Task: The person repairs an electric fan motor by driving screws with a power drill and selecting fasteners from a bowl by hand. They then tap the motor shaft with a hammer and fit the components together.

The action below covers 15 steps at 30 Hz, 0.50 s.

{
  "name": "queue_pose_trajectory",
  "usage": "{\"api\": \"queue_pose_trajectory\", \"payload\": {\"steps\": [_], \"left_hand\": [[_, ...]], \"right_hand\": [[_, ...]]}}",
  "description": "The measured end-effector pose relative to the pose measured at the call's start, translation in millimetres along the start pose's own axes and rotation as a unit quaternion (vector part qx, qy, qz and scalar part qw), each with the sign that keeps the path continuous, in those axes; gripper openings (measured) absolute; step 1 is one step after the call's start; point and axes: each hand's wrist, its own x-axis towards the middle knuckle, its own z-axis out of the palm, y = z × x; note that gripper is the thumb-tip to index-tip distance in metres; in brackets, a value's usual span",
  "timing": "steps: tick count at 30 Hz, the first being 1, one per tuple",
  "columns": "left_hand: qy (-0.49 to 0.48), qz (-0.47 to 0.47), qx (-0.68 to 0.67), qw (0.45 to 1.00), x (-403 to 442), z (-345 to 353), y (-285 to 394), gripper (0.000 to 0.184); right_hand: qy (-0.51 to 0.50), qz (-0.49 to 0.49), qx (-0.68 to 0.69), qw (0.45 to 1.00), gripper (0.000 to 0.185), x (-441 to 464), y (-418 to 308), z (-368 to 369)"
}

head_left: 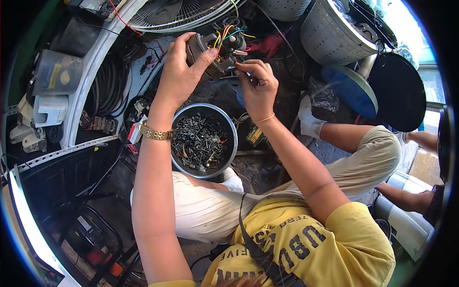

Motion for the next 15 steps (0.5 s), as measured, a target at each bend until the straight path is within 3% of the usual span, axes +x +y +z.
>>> {"api": "queue_pose_trajectory", "payload": {"steps": [4, 7, 11, 14, 15], "left_hand": [[-0.004, 0.003, -0.006, 1.0, -1, -1, 0, 0.071], [0.002, 0.015, 0.033, 0.999, -1, -3, 2, 0.071], [-0.004, 0.004, 0.002, 1.0, -1, -4, 0, 0.068], [-0.005, 0.007, -0.012, 1.0, -1, -4, -2, 0.066], [0.001, 0.018, 0.006, 1.0, -2, -4, -3, 0.065]], "right_hand": [[-0.004, -0.026, -0.035, 0.999, 0.03, -13, -7, 1], [-0.06, -0.03, -0.03, 0.997, 0.047, -25, -6, -1], [-0.145, -0.037, -0.017, 0.989, 0.055, -29, -3, -17], [-0.075, -0.032, 0.052, 0.995, 0.064, -61, 19, -45], [-0.125, -0.003, -0.039, 0.991, 0.071, -84, 47, -60]]}}
